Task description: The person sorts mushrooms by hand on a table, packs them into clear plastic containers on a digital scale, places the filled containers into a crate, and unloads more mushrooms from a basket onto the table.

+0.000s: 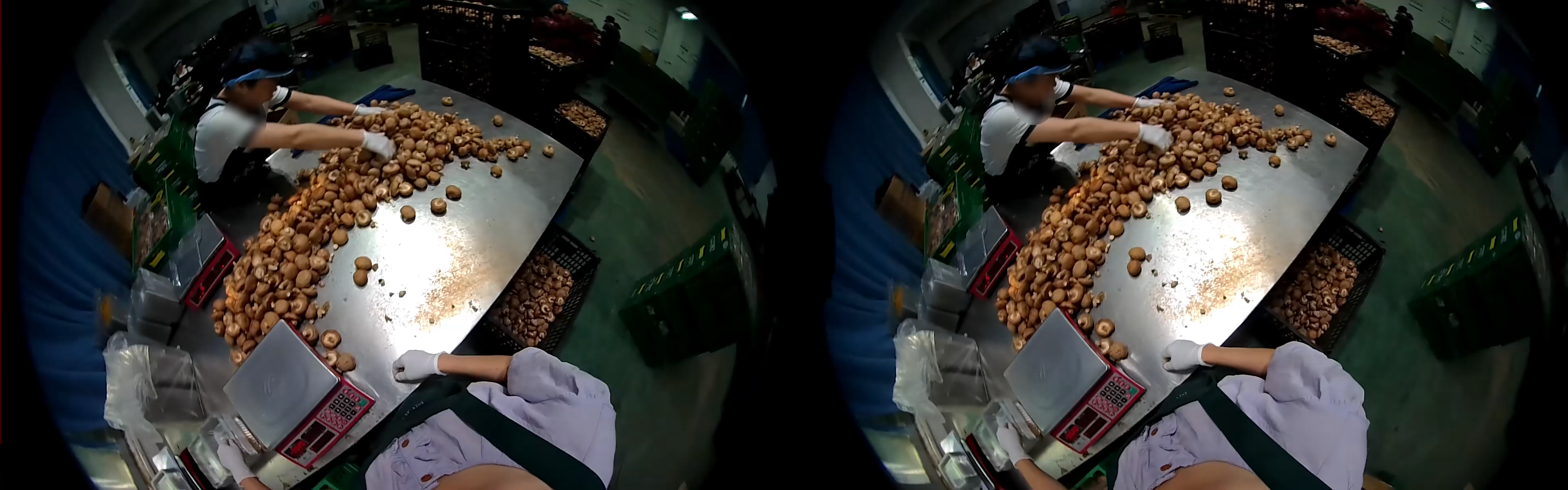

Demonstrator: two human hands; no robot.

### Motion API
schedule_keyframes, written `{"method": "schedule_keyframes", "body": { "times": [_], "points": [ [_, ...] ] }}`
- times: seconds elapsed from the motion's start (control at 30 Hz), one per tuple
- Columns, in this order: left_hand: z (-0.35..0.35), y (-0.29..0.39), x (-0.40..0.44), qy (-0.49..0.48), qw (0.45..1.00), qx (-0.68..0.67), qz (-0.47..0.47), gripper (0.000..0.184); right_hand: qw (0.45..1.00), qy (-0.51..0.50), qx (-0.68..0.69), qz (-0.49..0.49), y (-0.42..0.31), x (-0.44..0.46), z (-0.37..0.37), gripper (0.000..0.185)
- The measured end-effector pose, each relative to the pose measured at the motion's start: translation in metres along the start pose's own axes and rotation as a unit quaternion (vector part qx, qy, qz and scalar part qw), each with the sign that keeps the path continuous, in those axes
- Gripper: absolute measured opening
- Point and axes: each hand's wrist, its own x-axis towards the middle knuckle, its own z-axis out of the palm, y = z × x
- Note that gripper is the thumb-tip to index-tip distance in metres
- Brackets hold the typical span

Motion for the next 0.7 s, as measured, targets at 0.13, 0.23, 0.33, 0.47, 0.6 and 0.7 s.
{"method": "schedule_keyframes", "body": {
  "times": [0.13,0.23,0.33,0.47,0.6,0.7],
  "points": [
    [-0.021,0.022,-0.004,-0.06,0.998,-0.016,-0.03,0.025,0.999,0.021,0.018,-0.019,0.005,0.007,-0.002,0.03],
    [0.025,-0.025,0.024,0.006,1.0,-0.019,0.006,0.024,0.999,0.023,0.015,-0.036,0.003,0.006,-0.01,0.03],
    [0.028,-0.027,0.025,0.011,0.999,-0.035,0.008,0.025,0.999,0.017,-0.029,-0.011,0.006,0.008,-0.014,0.024],
    [0.029,-0.027,0.03,0.011,0.999,-0.027,0.021,0.025,1.0,0.017,-0.001,-0.007,0.016,0.006,-0.023,0.025],
    [0.02,-0.007,0.026,-0.039,0.995,0.085,-0.021,0.027,0.998,0.055,-0.001,0.002,0.035,0.009,-0.027,0.025],
    [0.014,0.01,0.028,-0.033,0.996,0.078,-0.02,0.029,0.995,0.098,0.02,0.009,0.04,0.005,-0.038,0.027]
  ]
}}
